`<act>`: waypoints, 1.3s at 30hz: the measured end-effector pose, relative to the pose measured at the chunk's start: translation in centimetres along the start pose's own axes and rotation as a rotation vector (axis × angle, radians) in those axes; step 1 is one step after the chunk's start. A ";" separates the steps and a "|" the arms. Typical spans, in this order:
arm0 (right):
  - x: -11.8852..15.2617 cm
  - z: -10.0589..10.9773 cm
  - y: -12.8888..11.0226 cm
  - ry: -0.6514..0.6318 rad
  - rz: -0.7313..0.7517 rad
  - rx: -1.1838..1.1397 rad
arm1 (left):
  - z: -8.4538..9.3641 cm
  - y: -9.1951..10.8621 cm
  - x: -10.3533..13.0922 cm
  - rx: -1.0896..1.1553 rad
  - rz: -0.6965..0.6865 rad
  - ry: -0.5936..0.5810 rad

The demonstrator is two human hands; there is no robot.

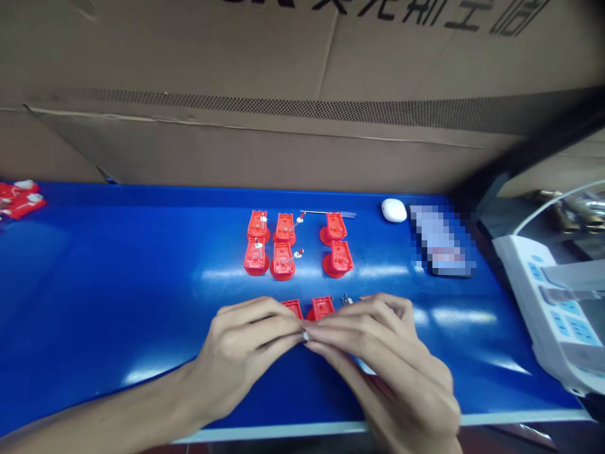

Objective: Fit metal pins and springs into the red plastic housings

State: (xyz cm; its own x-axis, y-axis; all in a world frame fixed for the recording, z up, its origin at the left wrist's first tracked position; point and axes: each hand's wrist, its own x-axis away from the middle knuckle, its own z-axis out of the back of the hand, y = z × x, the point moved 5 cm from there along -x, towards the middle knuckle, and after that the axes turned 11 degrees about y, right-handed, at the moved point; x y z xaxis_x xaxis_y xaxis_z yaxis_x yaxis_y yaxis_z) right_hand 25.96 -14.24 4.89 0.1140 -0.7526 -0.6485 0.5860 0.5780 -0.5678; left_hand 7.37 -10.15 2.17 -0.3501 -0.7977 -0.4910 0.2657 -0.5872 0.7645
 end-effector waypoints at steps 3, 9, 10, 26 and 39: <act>0.1 -0.1 0.1 -0.005 -0.006 0.001 | 0.0 0.0 0.1 -0.004 -0.004 0.000; 0.0 0.0 0.1 0.021 -0.022 -0.001 | 0.0 -0.1 0.1 -0.002 -0.011 0.000; 0.0 0.1 0.1 0.031 -0.032 -0.008 | 0.0 0.0 0.1 -0.002 -0.019 0.001; 0.0 0.0 0.4 -0.007 -0.016 0.032 | 0.0 0.1 0.1 -0.009 -0.040 0.016; 0.7 -0.1 0.5 -0.186 0.152 0.123 | 0.0 0.1 -0.1 0.000 -0.021 0.008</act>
State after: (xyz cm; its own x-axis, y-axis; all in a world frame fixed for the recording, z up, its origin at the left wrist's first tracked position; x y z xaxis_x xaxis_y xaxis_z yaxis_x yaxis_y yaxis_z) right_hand 26.26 -14.43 4.12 0.3475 -0.7115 -0.6108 0.6423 0.6551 -0.3977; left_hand 7.39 -10.09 2.28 -0.3489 -0.7859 -0.5105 0.2583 -0.6042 0.7538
